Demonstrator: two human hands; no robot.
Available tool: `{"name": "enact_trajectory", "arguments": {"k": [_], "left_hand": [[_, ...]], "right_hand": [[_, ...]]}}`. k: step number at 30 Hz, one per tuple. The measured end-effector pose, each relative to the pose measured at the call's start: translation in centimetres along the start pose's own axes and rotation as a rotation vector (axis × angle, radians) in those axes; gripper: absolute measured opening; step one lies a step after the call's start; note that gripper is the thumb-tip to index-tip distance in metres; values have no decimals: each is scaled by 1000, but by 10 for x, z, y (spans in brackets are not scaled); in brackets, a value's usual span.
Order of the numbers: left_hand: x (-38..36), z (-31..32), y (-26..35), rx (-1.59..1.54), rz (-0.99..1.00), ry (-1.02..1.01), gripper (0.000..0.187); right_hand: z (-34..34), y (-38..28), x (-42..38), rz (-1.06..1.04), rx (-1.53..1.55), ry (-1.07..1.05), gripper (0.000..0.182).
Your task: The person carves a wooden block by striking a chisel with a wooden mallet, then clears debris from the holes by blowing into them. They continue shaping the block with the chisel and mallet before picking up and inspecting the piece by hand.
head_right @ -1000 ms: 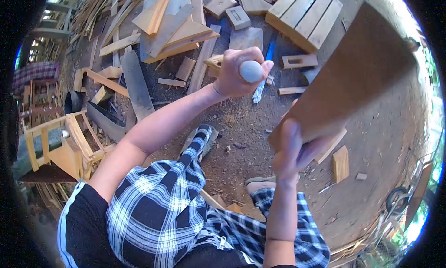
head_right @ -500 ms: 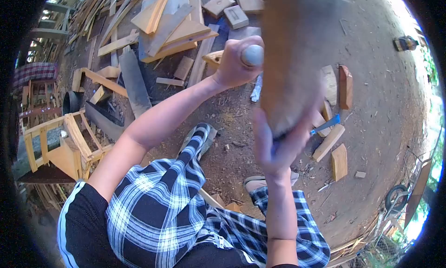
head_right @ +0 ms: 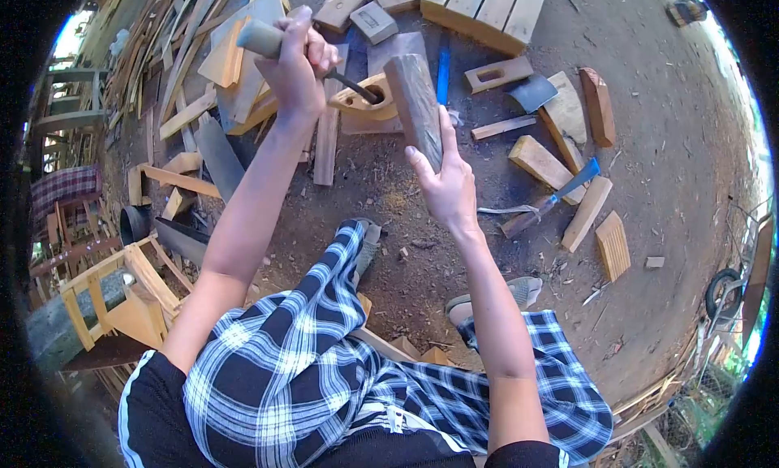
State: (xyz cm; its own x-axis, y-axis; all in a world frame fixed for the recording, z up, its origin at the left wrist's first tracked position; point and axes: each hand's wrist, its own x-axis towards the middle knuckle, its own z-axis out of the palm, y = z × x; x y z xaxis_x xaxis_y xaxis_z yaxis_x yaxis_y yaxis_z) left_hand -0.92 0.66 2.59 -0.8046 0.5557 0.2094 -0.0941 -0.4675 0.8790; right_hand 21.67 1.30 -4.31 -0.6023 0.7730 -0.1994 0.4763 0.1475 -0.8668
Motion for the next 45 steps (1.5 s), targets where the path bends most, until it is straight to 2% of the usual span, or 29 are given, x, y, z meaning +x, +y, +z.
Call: {"name": "enact_trajectory", "arguments": {"k": [4,8,12,15,17,18,20,21,22,24,25,26,27,28,29,30,32,33,34,36,38,40,41,42,44,45], "left_hand": [[2,-5,-11,86,95,52,29],[-1,-11,-27,67,168,-63,21],[-6,-12,-28,80,210,-83,18],[-5,-15,-22,175,205,-185,19],[-4,-20,-21,523,359,-248,32],[-2,-20,-25,524,360,-248,32],[0,-14,-33,617,463,-174,39],[-1,-12,-36,650,379,-177,30],[4,-10,-43,651,380,-175,30],[20,-6,-63,811,666,79,25],[20,-1,-64,759,585,155,30],[19,3,-66,759,583,153,30],[17,8,-67,632,532,148,30],[15,11,-69,506,481,144,29],[11,14,-69,560,527,57,22],[8,15,-71,557,527,53,22],[2,16,-79,665,546,-16,36],[2,15,-82,658,546,-20,36],[5,14,-86,556,489,-72,36],[9,10,-89,357,370,-176,36],[6,17,-80,342,394,-130,36],[6,19,-73,579,494,-83,38],[4,20,-61,645,596,-89,35],[3,18,-60,646,602,-93,35],[7,23,-57,409,391,-197,32],[11,18,-55,497,539,-239,37]], "right_hand": [[10,13,-1,55,72,23,78],[7,13,-4,85,95,51,78],[3,10,-6,33,95,86,78],[-5,3,-6,30,86,96,76],[-6,2,-5,27,60,98,76],[-6,2,-5,11,61,104,76],[-5,3,-5,-3,61,103,76],[-5,3,-4,-19,66,113,75],[-4,3,-3,-37,72,126,75],[-12,-18,2,-40,86,120,74],[-19,-32,5,-43,101,116,74],[-24,-42,14,-167,86,154,74],[-31,-54,20,-290,71,190,73],[-40,-78,22,-318,156,190,74],[-48,-104,23,-347,241,191,75],[-53,-119,26,-346,241,195,75],[-63,-143,32,-545,169,216,74],[-70,-152,31,-425,24,117,74],[-80,-164,32,-427,18,123,74],[-101,-191,34,-491,-563,-95,81],[-100,-203,22,-451,-547,-54,80],[-94,-201,18,-567,256,127,80],[-113,-208,26,-245,-21,-192,81],[-89,-167,46,-317,-337,-119,81],[-95,-180,31,-403,-354,-71,80],[-88,-167,35,-400,-357,-79,80]]}}
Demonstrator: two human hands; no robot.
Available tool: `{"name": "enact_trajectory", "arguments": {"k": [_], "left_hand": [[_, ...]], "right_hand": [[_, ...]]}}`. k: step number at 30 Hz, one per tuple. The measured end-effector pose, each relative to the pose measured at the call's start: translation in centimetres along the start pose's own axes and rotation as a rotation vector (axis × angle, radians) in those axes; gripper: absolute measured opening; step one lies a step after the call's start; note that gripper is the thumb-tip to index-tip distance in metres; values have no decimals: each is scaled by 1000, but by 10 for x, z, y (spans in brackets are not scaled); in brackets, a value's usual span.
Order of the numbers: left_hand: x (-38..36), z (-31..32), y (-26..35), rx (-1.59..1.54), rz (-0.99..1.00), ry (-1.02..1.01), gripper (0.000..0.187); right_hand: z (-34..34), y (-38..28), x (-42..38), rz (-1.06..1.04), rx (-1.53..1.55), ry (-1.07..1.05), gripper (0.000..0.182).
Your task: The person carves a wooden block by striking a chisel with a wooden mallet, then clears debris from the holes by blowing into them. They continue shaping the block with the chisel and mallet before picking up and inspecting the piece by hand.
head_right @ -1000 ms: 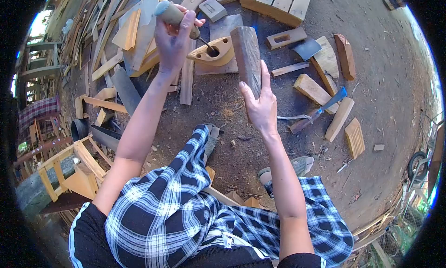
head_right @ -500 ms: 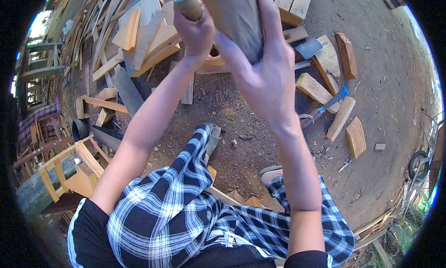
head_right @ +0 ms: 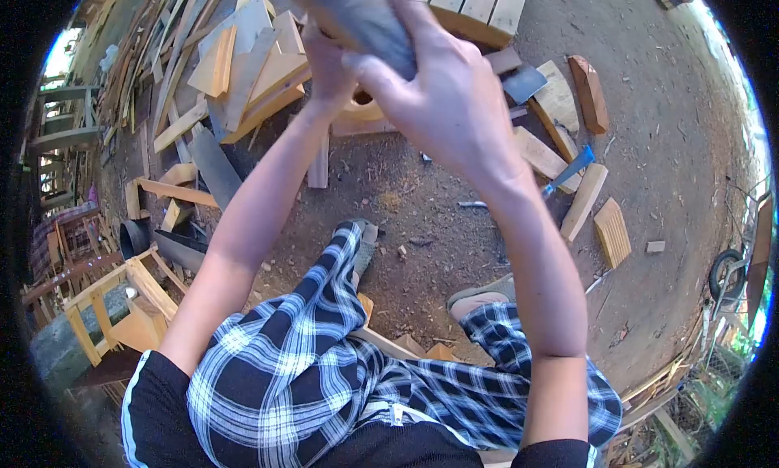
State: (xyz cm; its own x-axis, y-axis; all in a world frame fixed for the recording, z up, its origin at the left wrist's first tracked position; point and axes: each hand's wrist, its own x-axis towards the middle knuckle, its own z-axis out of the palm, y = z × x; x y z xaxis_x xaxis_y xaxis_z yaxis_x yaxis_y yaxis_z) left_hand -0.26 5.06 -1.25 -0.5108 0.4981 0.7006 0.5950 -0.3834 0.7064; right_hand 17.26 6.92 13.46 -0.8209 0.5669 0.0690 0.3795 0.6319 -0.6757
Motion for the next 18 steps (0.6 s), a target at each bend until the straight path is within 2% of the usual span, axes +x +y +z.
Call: {"name": "enact_trajectory", "arguments": {"k": [1,2,3,4,7,8,9,10,12,15,18], "left_hand": [[-2,0,-5,3,-10,5,37],[-1,-1,-16,-109,-159,81,25],[-2,-4,-21,-218,-308,155,16],[1,-15,-7,-266,-554,117,12],[1,-18,-7,-363,-547,82,14],[3,-21,-3,-429,-619,43,6],[4,-26,-7,-422,-621,49,6],[9,-32,-11,-480,-695,-60,7],[18,-40,-18,-624,-838,-226,22],[14,-41,-25,-610,-837,-223,22],[10,-34,-12,-507,-806,-22,23]], "right_hand": [[24,23,-3,-6,215,167,78],[48,44,-7,-18,431,333,75],[69,62,-16,-20,436,319,75],[89,79,-24,123,325,219,74],[122,92,-42,519,136,-127,74],[132,92,-50,427,48,-59,77],[138,94,-52,423,51,-67,77],[140,94,-52,409,-11,-57,78],[141,94,-53,386,-94,-27,81],[137,93,-52,404,-94,-68,81],[138,96,-50,472,96,-91,79]]}}
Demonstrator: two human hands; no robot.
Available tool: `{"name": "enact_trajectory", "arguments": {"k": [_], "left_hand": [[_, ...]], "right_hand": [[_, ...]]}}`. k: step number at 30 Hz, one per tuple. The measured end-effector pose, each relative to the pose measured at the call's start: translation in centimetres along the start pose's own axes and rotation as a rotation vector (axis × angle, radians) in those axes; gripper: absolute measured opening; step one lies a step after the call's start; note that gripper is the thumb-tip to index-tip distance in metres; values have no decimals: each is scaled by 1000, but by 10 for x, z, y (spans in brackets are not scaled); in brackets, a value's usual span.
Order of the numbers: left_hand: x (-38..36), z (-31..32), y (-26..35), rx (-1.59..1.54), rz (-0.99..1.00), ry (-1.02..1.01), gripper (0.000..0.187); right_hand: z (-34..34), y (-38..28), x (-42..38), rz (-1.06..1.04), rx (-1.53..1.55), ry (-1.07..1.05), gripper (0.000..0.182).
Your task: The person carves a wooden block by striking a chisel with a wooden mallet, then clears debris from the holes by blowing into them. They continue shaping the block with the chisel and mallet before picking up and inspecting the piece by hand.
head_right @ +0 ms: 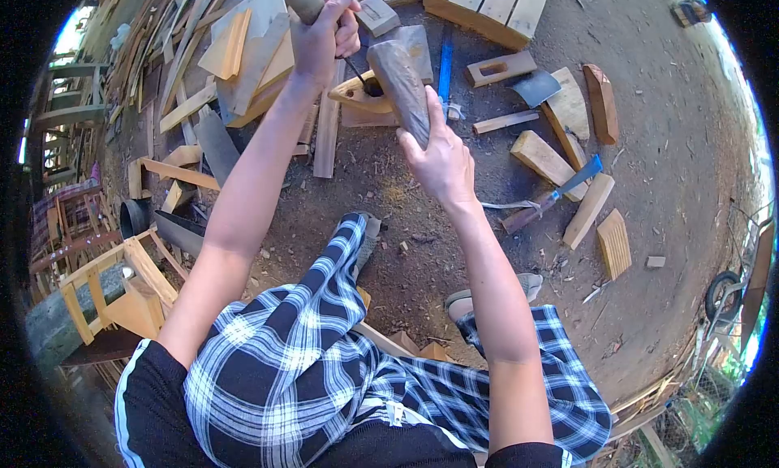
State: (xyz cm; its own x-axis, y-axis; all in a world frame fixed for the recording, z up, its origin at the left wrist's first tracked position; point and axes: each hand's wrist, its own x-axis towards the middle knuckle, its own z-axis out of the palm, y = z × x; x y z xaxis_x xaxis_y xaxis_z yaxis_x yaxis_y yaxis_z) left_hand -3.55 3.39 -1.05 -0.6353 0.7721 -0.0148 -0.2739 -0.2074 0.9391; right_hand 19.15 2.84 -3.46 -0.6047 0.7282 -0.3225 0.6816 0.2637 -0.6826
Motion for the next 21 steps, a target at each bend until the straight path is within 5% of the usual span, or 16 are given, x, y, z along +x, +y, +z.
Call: {"name": "enact_trajectory", "arguments": {"k": [1,3,7,15,17,18,19,21], "left_hand": [[-1,1,-2,-3,49,93,23],[-11,9,3,-44,147,144,25],[-15,17,4,61,289,290,25],[-17,20,-14,467,600,340,25],[-17,37,-16,492,887,528,29],[-5,48,-19,496,876,518,29],[20,63,-23,722,1076,982,27],[0,50,-19,737,1021,882,29]], "right_hand": [[3,7,4,-3,-1,-1,79],[12,23,13,-145,480,53,76],[0,12,4,-25,701,38,75],[-11,-3,3,-84,593,88,78],[-46,-39,-1,-222,647,93,76],[-66,-60,-6,-308,653,131,72],[-85,-79,-10,-397,655,176,68],[-109,-104,-10,-517,617,250,66]]}}
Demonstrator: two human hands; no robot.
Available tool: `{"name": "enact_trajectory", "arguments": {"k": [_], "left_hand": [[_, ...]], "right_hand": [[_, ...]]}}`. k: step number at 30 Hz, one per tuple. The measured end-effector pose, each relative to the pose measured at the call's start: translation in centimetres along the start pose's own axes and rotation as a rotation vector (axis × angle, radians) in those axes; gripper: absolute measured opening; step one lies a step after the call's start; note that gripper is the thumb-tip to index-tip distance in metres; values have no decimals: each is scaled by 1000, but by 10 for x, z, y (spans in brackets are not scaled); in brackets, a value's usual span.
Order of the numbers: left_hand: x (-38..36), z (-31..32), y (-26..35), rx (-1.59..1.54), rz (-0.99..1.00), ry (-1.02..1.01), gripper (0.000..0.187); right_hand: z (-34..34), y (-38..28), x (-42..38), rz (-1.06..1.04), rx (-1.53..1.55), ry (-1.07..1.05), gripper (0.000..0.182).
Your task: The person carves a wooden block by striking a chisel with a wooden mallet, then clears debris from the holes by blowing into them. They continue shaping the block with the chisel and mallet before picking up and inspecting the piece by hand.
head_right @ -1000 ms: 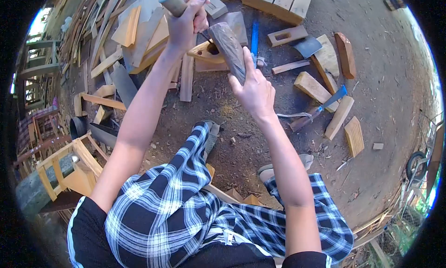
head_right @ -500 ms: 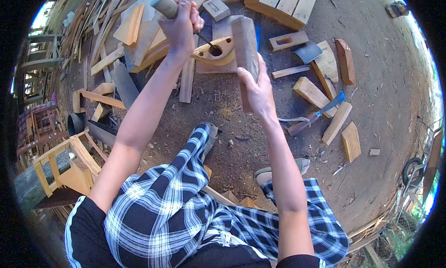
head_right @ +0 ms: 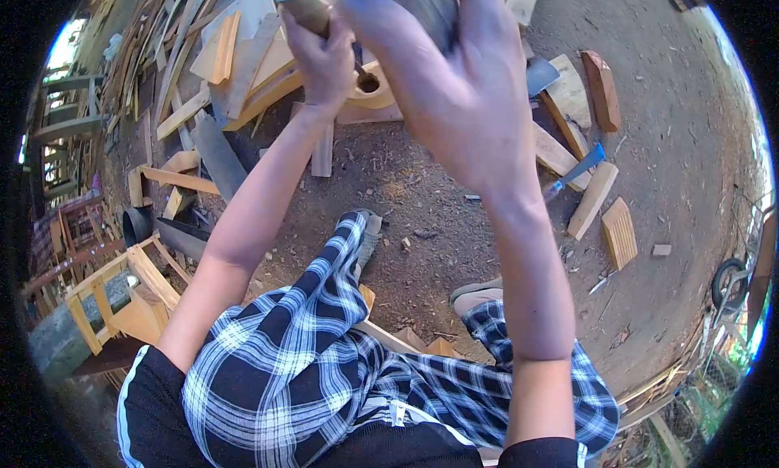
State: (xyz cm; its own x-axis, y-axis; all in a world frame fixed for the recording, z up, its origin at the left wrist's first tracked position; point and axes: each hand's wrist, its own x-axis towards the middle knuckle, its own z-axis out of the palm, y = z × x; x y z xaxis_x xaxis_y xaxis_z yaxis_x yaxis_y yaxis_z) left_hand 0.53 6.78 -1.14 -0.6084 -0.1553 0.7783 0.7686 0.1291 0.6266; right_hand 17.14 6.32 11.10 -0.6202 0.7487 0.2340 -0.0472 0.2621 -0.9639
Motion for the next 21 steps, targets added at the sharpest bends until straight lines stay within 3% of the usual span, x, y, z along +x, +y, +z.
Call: {"name": "enact_trajectory", "arguments": {"k": [1,2,3,4,5,6,7,8,9,10,12,14,15,16,17,19,21], "left_hand": [[5,-20,-4,-16,-13,-96,34],[11,-43,-9,-403,-216,-661,51],[12,-42,-8,-304,-59,-626,42],[12,-40,-12,-311,-53,-624,42],[10,-39,-16,-384,-76,-606,40],[6,-37,-21,-462,-101,-590,38],[10,-41,-16,-311,41,-592,38],[7,-46,-11,-303,25,-597,38],[4,-48,-7,-300,-74,-667,39],[5,-49,-5,-295,-166,-737,41],[12,-49,-7,-286,-28,-723,41],[17,-47,-2,-473,-21,-716,38],[15,-41,-10,-551,-174,-676,34],[16,-49,-17,-581,-451,-788,24],[22,-48,-19,-615,-565,-824,19],[31,-44,-29,-637,-677,-860,15],[33,-36,-39,-908,-1023,-919,16]], "right_hand": [[-1,-12,10,-141,-28,9,65],[-1,-24,21,-146,-35,18,65],[0,-35,32,29,-409,-225,71],[0,-41,37,211,-778,-467,80],[-11,-35,26,-99,-729,-461,78],[-12,-34,23,-91,-731,-452,78],[-10,-35,24,-79,-689,-377,77],[-8,-36,21,-56,-644,-312,77],[-10,-40,18,-36,-289,-249,77],[-6,-41,19,-36,-283,-253,77],[1,-45,23,154,-757,-465,79],[-5,1,19,63,-596,-409,79],[-1,5,11,56,-430,-274,73],[3,14,1,62,-262,-142,67],[1,33,-6,38,-244,-82,77],[0,71,-17,141,-310,-113,77],[7,106,-37,344,-504,-199,77]]}}
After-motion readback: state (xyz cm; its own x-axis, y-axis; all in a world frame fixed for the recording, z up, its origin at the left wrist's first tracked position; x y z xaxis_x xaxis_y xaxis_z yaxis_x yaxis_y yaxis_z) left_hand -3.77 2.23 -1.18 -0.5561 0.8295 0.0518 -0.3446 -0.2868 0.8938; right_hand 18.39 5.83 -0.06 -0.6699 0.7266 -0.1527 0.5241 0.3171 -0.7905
